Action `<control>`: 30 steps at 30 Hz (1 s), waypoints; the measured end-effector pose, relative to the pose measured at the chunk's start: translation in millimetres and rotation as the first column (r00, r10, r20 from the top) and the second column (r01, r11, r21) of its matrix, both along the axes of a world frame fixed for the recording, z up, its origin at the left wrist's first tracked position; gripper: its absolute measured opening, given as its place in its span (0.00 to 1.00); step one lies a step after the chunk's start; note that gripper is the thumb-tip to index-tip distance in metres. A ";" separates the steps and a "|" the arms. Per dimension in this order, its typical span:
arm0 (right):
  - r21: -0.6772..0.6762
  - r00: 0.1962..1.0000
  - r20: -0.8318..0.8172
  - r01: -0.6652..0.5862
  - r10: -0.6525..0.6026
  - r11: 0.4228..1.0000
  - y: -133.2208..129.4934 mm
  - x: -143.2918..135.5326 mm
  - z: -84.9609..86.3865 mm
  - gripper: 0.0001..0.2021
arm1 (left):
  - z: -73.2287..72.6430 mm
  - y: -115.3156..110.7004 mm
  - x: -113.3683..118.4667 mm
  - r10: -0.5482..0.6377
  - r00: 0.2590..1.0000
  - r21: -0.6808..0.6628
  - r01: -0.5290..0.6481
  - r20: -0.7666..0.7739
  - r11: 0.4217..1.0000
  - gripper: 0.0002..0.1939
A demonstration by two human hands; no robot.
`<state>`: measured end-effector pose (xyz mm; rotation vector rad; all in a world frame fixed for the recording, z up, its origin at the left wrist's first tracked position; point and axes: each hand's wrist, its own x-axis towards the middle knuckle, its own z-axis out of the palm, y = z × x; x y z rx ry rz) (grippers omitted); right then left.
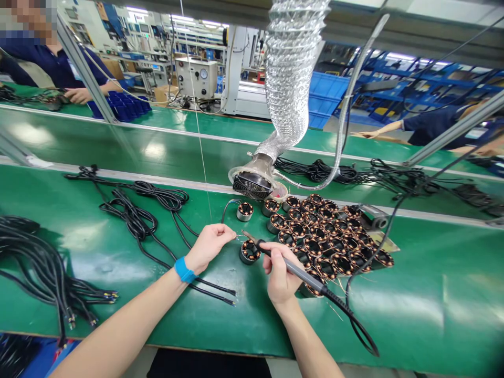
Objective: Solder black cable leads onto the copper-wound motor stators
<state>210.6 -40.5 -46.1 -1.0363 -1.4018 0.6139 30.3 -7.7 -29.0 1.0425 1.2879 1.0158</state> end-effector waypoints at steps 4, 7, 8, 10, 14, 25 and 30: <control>0.013 0.999 0.030 -0.023 0.022 1.000 -0.1 -0.1 -0.9 0.12 | 0.7 -0.3 0.1 0.000 1.000 -0.004 0.000 0.003 1.000 0.09; 0.029 0.998 0.053 -0.041 0.039 0.999 1.7 -1.6 1.1 0.12 | 1.4 -0.2 0.2 -0.001 1.000 -0.007 0.001 -0.006 1.000 0.09; 0.036 0.996 0.070 -0.050 0.047 0.998 3.2 -2.8 2.8 0.12 | 1.7 -0.2 0.1 -0.003 1.000 -0.006 0.002 -0.011 1.000 0.09; 0.045 0.989 0.127 -0.081 0.075 0.996 7.7 -6.5 7.8 0.12 | 2.2 -0.1 -0.6 -0.009 1.000 0.006 0.009 -0.020 1.000 0.09; 0.079 0.958 0.257 -0.152 0.127 0.985 19.4 -14.7 15.9 0.14 | 3.2 -1.1 -2.5 -0.062 0.998 0.098 0.063 -0.014 0.993 0.10; 0.109 0.931 0.325 -0.210 0.164 0.972 19.6 -19.6 12.5 0.18 | 12.2 -10.3 -4.6 -0.193 0.973 0.229 0.217 -0.123 0.949 0.14; 0.131 0.934 0.326 -0.198 0.146 0.971 17.4 -19.6 11.0 0.16 | 15.2 -10.2 -7.4 -0.240 0.966 0.110 0.250 -0.092 0.962 0.16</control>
